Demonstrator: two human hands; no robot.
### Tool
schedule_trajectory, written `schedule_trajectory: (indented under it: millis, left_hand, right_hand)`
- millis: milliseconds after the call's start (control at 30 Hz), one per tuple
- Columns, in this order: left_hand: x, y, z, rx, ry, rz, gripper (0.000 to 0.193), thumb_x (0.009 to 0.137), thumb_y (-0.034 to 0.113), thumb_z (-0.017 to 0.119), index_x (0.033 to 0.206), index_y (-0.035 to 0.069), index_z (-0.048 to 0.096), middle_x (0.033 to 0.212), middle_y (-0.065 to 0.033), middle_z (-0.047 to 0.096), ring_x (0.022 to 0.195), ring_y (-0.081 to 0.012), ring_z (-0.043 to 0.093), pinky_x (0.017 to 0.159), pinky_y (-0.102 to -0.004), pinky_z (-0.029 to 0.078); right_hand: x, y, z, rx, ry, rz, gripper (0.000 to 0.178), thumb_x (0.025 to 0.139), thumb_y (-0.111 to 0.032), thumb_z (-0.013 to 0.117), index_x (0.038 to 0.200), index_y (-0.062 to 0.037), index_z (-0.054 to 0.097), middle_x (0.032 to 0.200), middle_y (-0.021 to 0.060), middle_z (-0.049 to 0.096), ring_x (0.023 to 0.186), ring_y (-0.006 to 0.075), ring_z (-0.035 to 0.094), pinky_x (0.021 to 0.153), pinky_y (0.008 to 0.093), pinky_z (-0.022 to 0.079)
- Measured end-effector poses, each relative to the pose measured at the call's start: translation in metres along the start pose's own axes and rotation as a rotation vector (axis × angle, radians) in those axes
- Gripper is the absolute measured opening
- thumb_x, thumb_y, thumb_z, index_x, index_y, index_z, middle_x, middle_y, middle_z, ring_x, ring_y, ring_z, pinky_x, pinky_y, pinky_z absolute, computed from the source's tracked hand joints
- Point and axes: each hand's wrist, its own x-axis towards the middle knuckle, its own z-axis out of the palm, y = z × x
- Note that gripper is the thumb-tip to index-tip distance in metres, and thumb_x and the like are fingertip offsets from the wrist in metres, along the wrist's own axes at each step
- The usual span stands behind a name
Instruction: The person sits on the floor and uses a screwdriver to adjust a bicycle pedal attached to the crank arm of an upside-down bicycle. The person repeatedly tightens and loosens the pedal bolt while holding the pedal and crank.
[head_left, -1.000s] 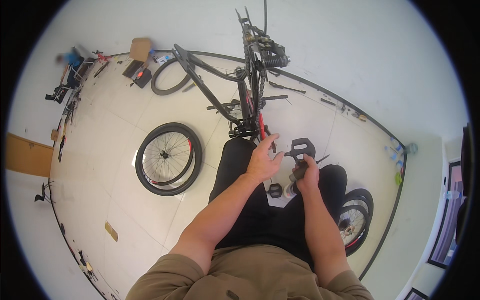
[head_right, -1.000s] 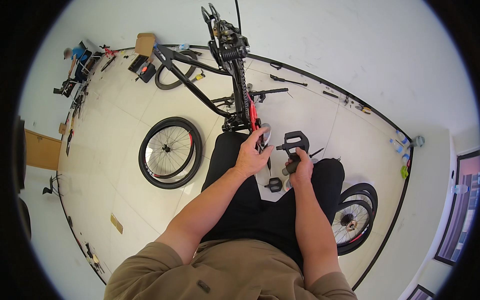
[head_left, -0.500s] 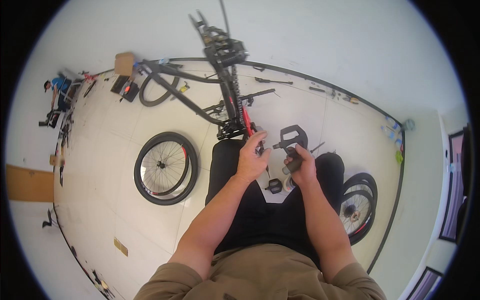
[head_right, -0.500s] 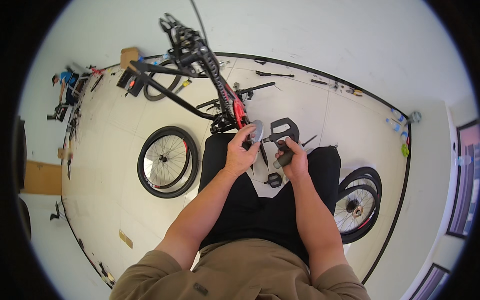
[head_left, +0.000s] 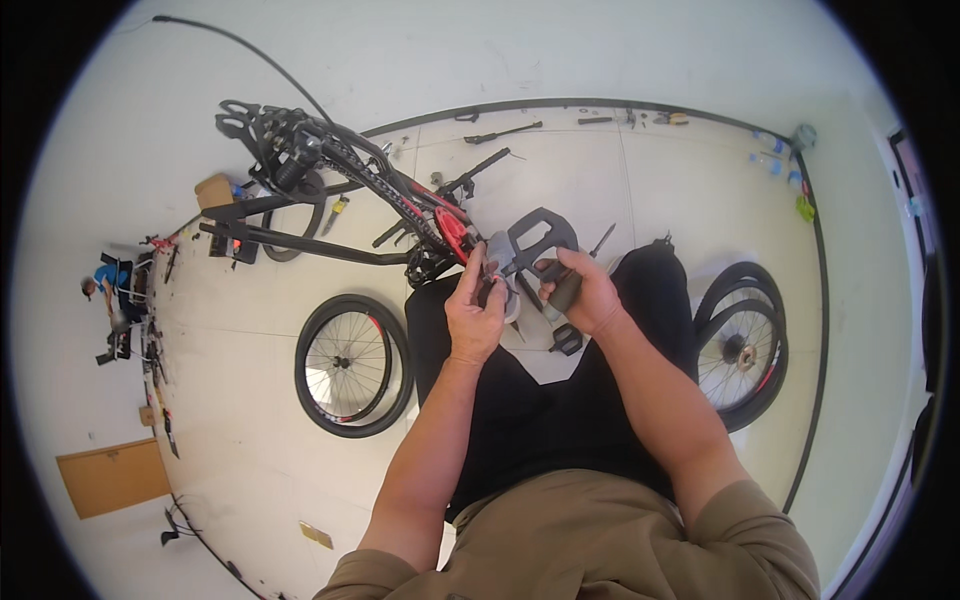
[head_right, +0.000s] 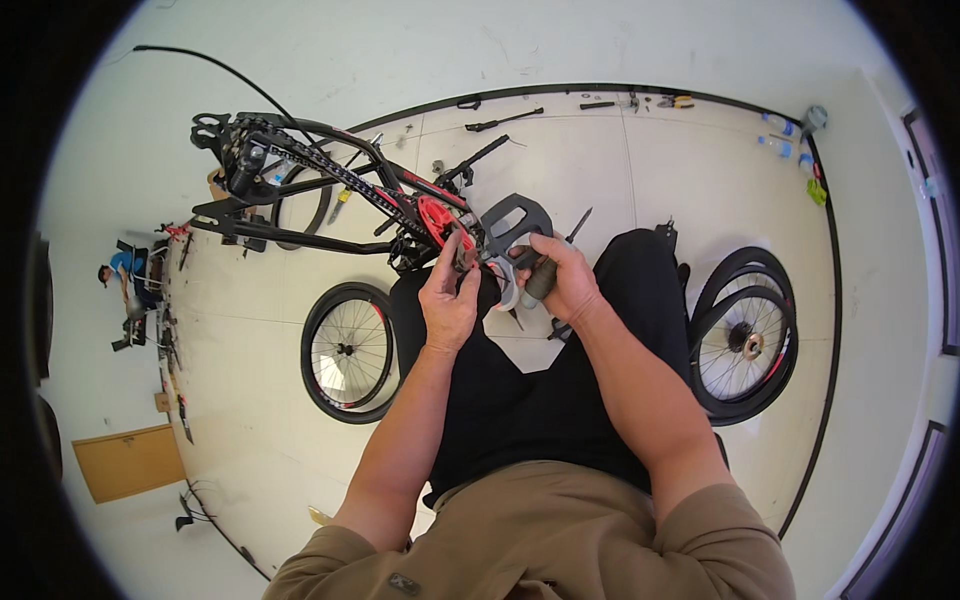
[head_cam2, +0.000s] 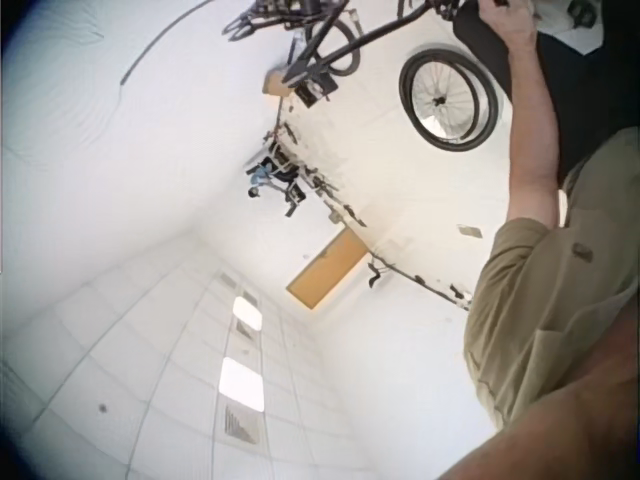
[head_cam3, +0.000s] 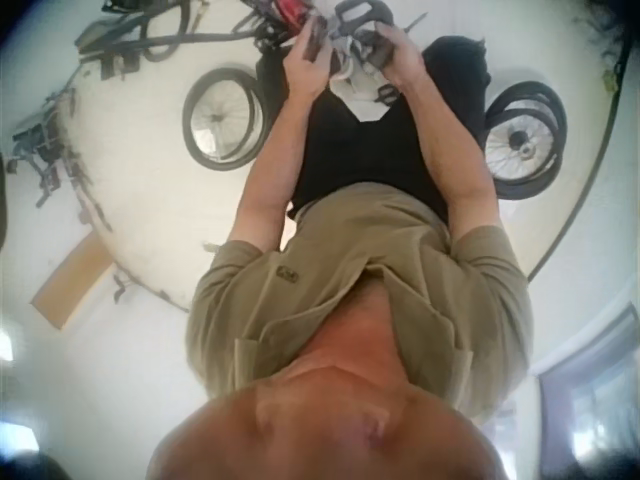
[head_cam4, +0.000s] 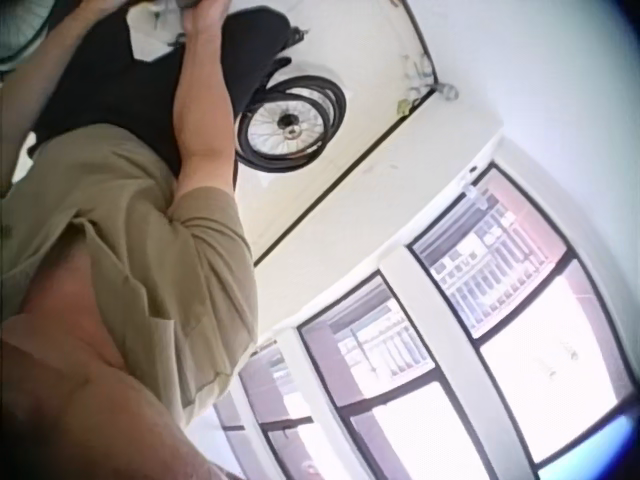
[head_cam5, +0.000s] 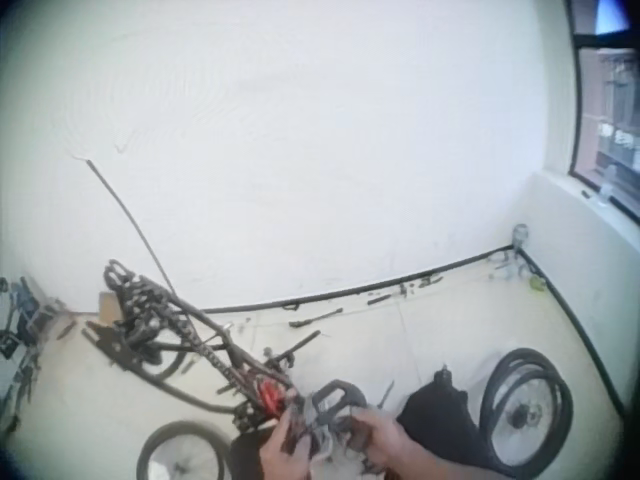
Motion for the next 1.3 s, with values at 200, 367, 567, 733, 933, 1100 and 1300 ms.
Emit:
schedule_trajectory:
  millis: [200, 367, 567, 733, 933, 1100, 1300]
  left_hand:
    - [-0.008, 0.014, -0.004, 0.131, -0.038, 0.031, 0.054, 0.099, -0.002, 0.054, 0.15, -0.003, 0.039, 0.146, -0.0153, 0.052, 0.127, -0.0191, 0.056, 0.105, -0.0309, 0.044]
    - [-0.01, 0.002, -0.007, 0.181, -0.002, 0.114, 0.056, 0.098, 0.002, 0.056, 0.151, 0.007, 0.042, 0.13, -0.0117, 0.066, 0.11, -0.0132, 0.063, 0.096, -0.0274, 0.048]
    - [-0.01, 0.009, -0.006, 0.342, -0.01, 0.145, 0.055, 0.098, 0.001, 0.055, 0.151, 0.005, 0.042, 0.131, -0.0112, 0.065, 0.111, -0.0125, 0.062, 0.095, -0.027, 0.048]
    - [-0.009, 0.007, -0.006, 0.259, -0.008, 0.131, 0.053, 0.099, 0.001, 0.054, 0.15, 0.002, 0.042, 0.134, -0.0107, 0.063, 0.112, -0.0113, 0.061, 0.095, -0.0255, 0.048]
    - [-0.008, 0.004, -0.009, 0.29, -0.009, 0.129, 0.053, 0.099, 0.001, 0.054, 0.15, 0.002, 0.043, 0.133, -0.0112, 0.064, 0.11, -0.0114, 0.06, 0.094, -0.0258, 0.047]
    - [-0.008, 0.004, -0.008, 0.301, -0.015, 0.12, 0.052, 0.099, 0.003, 0.055, 0.15, 0.003, 0.043, 0.134, -0.0119, 0.063, 0.112, -0.0123, 0.06, 0.095, -0.0267, 0.048]
    - [-0.01, 0.007, -0.008, 0.293, -0.046, 0.086, 0.052, 0.101, 0.006, 0.052, 0.152, 0.001, 0.038, 0.141, -0.0128, 0.058, 0.119, -0.0139, 0.057, 0.1, -0.0273, 0.044]
  right_hand:
    - [0.006, 0.003, -0.002, -0.042, -0.069, -0.001, 0.024, 0.092, -0.02, 0.063, 0.108, -0.0018, 0.059, 0.092, 0.0138, 0.066, 0.07, 0.019, 0.059, 0.063, 0.0343, 0.052]
    - [0.003, 0.005, 0.01, -0.096, -0.057, -0.041, 0.03, 0.089, -0.019, 0.068, 0.112, -0.0022, 0.06, 0.091, 0.0091, 0.066, 0.063, 0.0184, 0.061, 0.062, 0.0342, 0.052]
    - [0.002, 0.001, 0.011, -0.163, -0.097, -0.043, 0.026, 0.09, -0.019, 0.064, 0.11, -0.0029, 0.06, 0.092, 0.0104, 0.067, 0.066, 0.0178, 0.061, 0.062, 0.0348, 0.053]
    - [0.005, -0.001, 0.01, -0.197, -0.082, -0.032, 0.025, 0.088, -0.016, 0.065, 0.109, -0.0023, 0.061, 0.092, 0.0105, 0.068, 0.064, 0.0176, 0.062, 0.059, 0.034, 0.053]
    - [0.007, 0.002, 0.011, -0.171, -0.101, -0.081, 0.024, 0.082, -0.014, 0.071, 0.102, -0.0017, 0.064, 0.084, 0.0088, 0.066, 0.063, 0.0154, 0.061, 0.058, 0.0315, 0.05]
    - [0.01, 0.002, 0.005, -0.214, -0.085, -0.065, 0.024, 0.081, -0.013, 0.073, 0.101, -0.0022, 0.064, 0.083, 0.0075, 0.067, 0.064, 0.0139, 0.06, 0.059, 0.0299, 0.049]
    - [-0.001, -0.005, 0.015, -0.354, -0.058, -0.214, 0.052, 0.084, -0.005, 0.07, 0.134, -0.0072, 0.06, 0.085, 0.0048, 0.07, 0.065, 0.0082, 0.056, 0.059, 0.0243, 0.046]
